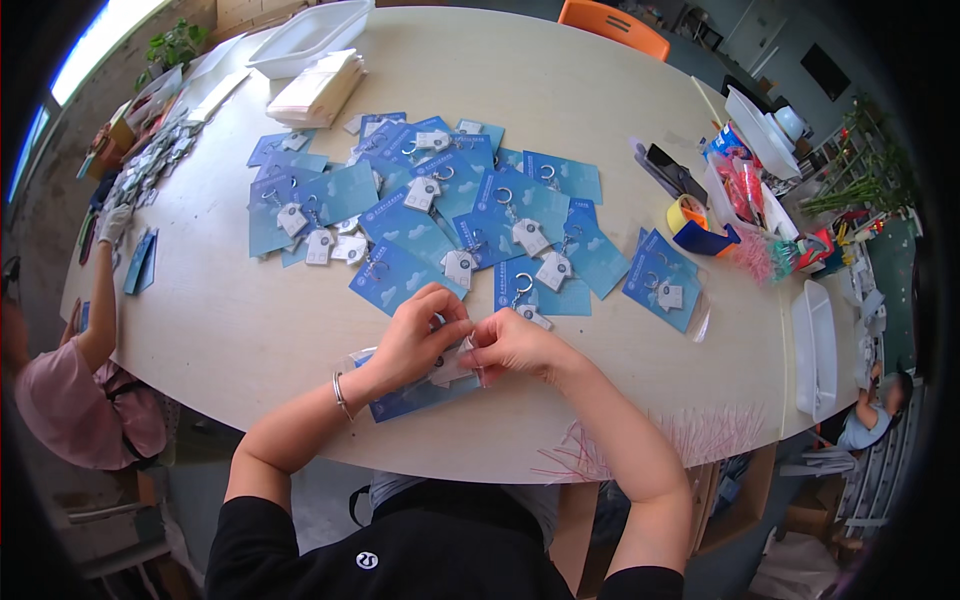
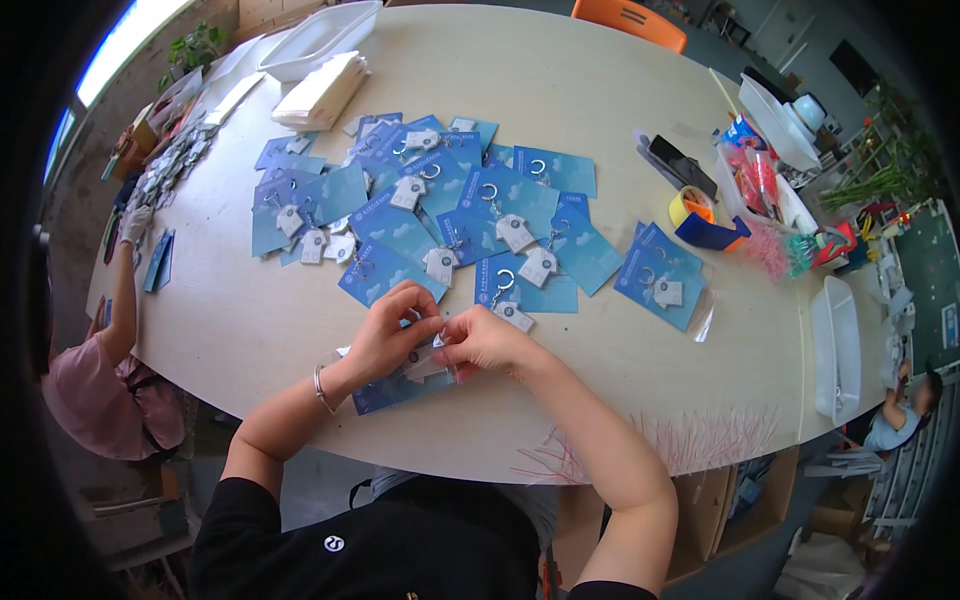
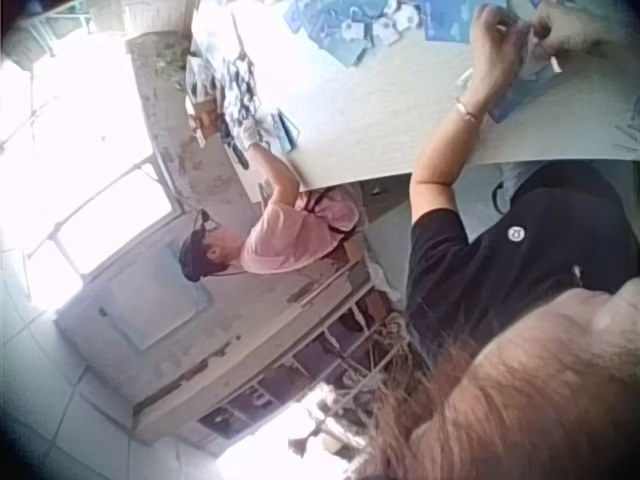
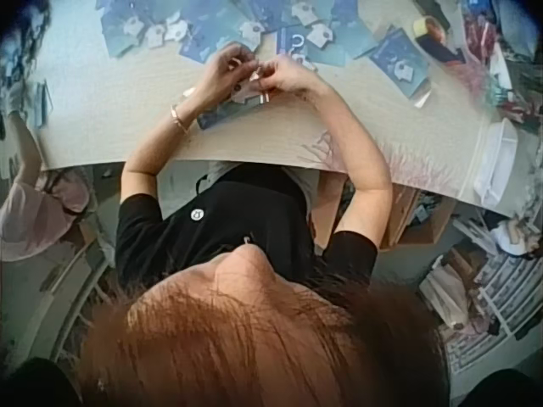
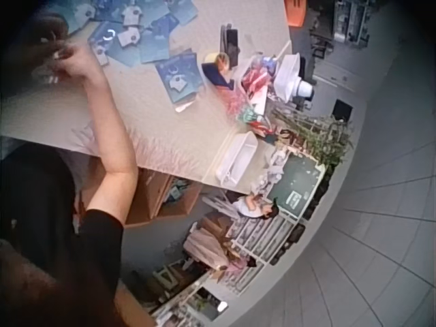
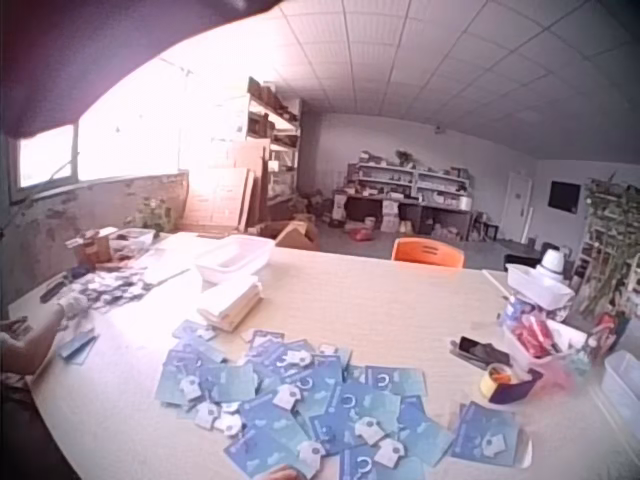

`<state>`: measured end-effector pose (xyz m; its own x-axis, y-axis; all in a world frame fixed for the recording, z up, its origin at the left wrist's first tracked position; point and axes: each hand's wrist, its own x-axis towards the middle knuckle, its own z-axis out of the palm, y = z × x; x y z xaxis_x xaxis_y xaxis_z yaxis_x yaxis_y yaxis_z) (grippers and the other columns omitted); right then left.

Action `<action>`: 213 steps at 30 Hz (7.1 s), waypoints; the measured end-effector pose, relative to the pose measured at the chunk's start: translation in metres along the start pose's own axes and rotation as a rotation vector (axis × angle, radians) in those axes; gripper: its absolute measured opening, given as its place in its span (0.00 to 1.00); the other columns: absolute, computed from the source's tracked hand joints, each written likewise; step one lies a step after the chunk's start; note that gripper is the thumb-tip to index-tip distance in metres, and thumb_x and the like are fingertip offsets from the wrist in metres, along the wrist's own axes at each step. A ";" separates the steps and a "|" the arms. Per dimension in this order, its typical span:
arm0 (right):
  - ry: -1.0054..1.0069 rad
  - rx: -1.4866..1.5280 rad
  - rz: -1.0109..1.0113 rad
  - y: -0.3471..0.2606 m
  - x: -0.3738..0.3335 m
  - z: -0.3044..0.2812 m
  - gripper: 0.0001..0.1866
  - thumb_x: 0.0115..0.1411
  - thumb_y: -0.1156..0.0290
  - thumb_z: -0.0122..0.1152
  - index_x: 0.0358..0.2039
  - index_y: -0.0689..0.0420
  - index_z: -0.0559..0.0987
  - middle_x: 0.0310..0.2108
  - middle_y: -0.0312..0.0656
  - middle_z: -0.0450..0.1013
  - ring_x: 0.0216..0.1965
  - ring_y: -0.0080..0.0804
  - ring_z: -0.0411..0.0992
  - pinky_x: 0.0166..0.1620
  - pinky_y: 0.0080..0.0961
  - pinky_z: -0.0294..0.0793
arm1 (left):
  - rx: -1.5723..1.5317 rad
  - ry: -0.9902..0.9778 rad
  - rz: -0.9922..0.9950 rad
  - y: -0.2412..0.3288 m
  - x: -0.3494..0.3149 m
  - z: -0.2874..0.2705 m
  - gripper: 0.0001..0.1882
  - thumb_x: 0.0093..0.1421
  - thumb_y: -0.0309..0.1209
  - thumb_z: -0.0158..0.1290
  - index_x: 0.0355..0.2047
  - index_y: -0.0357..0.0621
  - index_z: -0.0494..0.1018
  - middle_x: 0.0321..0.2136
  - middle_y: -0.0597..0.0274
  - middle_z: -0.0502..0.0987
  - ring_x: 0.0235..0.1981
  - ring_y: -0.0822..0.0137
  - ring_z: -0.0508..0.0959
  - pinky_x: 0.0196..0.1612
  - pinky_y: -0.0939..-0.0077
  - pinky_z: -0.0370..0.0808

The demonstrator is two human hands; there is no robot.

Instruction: The person sits at a table and repeatedly places blue keychain cards into clear plastic bags. They then gather the packaged items and place them into a cardboard box. Later, they continue packaging more keychains by hand, handling them one at a time.

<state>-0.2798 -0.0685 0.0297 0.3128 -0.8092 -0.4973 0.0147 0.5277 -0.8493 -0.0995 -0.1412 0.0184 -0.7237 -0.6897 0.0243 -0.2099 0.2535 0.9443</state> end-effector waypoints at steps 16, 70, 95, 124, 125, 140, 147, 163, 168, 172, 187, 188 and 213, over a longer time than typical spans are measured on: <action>0.342 -0.005 -0.136 0.015 -0.021 0.002 0.00 0.51 0.80 0.66 0.25 0.63 0.83 0.22 0.37 0.76 0.25 0.18 0.70 0.30 0.18 0.68 | -0.158 0.012 0.170 0.036 0.016 0.029 0.02 0.56 0.20 0.58 0.29 0.37 0.75 0.29 0.62 0.74 0.31 0.75 0.75 0.35 0.80 0.73; 0.517 -0.757 -0.610 -0.158 0.217 -0.002 0.08 0.57 0.73 0.61 0.37 0.60 0.82 0.32 0.43 0.79 0.31 0.31 0.77 0.34 0.25 0.75 | 1.159 0.103 0.192 -0.093 0.258 -0.378 0.09 0.52 0.24 0.53 0.34 0.45 0.81 0.32 0.52 0.81 0.36 0.53 0.80 0.40 0.61 0.76; 0.669 -1.446 -0.577 -0.215 0.401 0.017 0.34 0.60 0.54 0.58 0.62 0.57 0.62 0.66 0.44 0.54 0.67 0.42 0.51 0.67 0.43 0.50 | 1.266 0.305 0.261 -0.083 0.236 -0.352 0.08 0.57 0.23 0.48 0.37 0.41 0.73 0.33 0.54 0.78 0.35 0.53 0.80 0.37 0.61 0.76; 0.383 0.089 -0.505 -0.068 0.033 0.057 0.26 0.56 0.72 0.68 0.52 0.66 0.70 0.43 0.43 0.77 0.41 0.29 0.77 0.48 0.27 0.75 | -0.252 0.242 -0.075 0.024 -0.044 -0.206 0.10 0.62 0.26 0.53 0.42 0.33 0.75 0.29 0.67 0.77 0.29 0.81 0.74 0.31 0.83 0.72; 0.421 0.099 -0.496 -0.060 0.017 0.061 0.26 0.54 0.76 0.69 0.52 0.67 0.70 0.40 0.42 0.78 0.38 0.28 0.77 0.47 0.25 0.75 | -0.311 0.223 -0.112 0.016 -0.053 -0.192 0.10 0.61 0.26 0.54 0.42 0.33 0.75 0.29 0.67 0.77 0.30 0.80 0.75 0.32 0.83 0.72; 0.580 -0.485 -0.349 -0.003 -0.071 0.041 0.31 0.49 0.73 0.69 0.56 0.56 0.73 0.46 0.52 0.74 0.44 0.33 0.76 0.45 0.27 0.74 | -0.280 -0.461 -0.410 -0.011 -0.084 -0.064 0.19 0.53 0.24 0.60 0.47 0.33 0.75 0.24 0.66 0.77 0.27 0.77 0.74 0.31 0.81 0.71; 0.644 -1.427 -0.945 0.013 -0.077 0.119 0.24 0.49 0.74 0.69 0.49 0.58 0.77 0.45 0.49 0.76 0.44 0.43 0.77 0.45 0.31 0.75 | -0.548 -0.362 -0.564 0.007 -0.084 -0.060 0.12 0.58 0.22 0.55 0.43 0.33 0.76 0.29 0.62 0.79 0.28 0.74 0.78 0.33 0.82 0.75; 0.343 0.284 -0.451 -0.017 -0.039 0.089 0.22 0.57 0.77 0.65 0.52 0.67 0.71 0.44 0.44 0.75 0.43 0.30 0.75 0.50 0.27 0.74 | -1.394 -0.537 -0.149 -0.008 -0.098 -0.014 0.42 0.56 0.46 0.57 0.64 0.36 0.55 0.60 0.46 0.64 0.61 0.52 0.66 0.63 0.56 0.63; 0.779 -0.521 -0.495 -0.006 -0.030 0.087 0.26 0.55 0.74 0.69 0.53 0.66 0.70 0.41 0.38 0.72 0.40 0.27 0.73 0.44 0.24 0.76 | -1.360 -0.222 -0.457 0.010 -0.108 0.000 0.35 0.46 0.19 0.51 0.59 0.31 0.61 0.50 0.44 0.72 0.51 0.50 0.76 0.55 0.57 0.73; 0.837 -0.103 -0.453 0.002 -0.036 0.089 0.17 0.57 0.79 0.63 0.47 0.67 0.76 0.31 0.35 0.73 0.33 0.19 0.71 0.39 0.18 0.73 | -1.367 -0.062 -0.414 0.008 -0.113 0.014 0.33 0.47 0.14 0.50 0.58 0.31 0.62 0.48 0.46 0.74 0.49 0.53 0.77 0.53 0.58 0.75; 0.749 0.227 -0.646 -0.002 -0.040 0.074 0.05 0.50 0.81 0.72 0.27 0.63 0.82 0.24 0.30 0.71 0.26 0.14 0.64 0.32 0.14 0.63 | -1.134 -0.166 -0.381 0.014 -0.112 0.012 0.44 0.50 0.12 0.47 0.69 0.43 0.48 0.59 0.59 0.62 0.58 0.67 0.65 0.57 0.68 0.66; 0.749 0.235 -0.645 -0.001 -0.040 0.075 0.05 0.49 0.81 0.72 0.26 0.62 0.82 0.24 0.29 0.69 0.25 0.14 0.63 0.31 0.13 0.62 | -1.130 -0.170 -0.389 0.012 -0.112 0.012 0.43 0.50 0.12 0.47 0.68 0.43 0.49 0.58 0.59 0.63 0.57 0.66 0.66 0.57 0.68 0.67; 0.666 0.446 -0.815 -0.003 -0.048 0.088 0.09 0.55 0.83 0.66 0.38 0.63 0.82 0.32 0.36 0.78 0.34 0.18 0.72 0.39 0.15 0.71 | -1.141 -0.183 -0.444 0.013 -0.117 0.010 0.36 0.50 0.12 0.50 0.62 0.36 0.58 0.51 0.52 0.72 0.51 0.61 0.75 0.51 0.67 0.74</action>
<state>-0.2114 -0.0086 0.0719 -0.5083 -0.8587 0.0647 0.3595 -0.2799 -0.8902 -0.0243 -0.0505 0.0250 -0.8366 -0.4369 -0.3305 0.1661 -0.7772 0.6070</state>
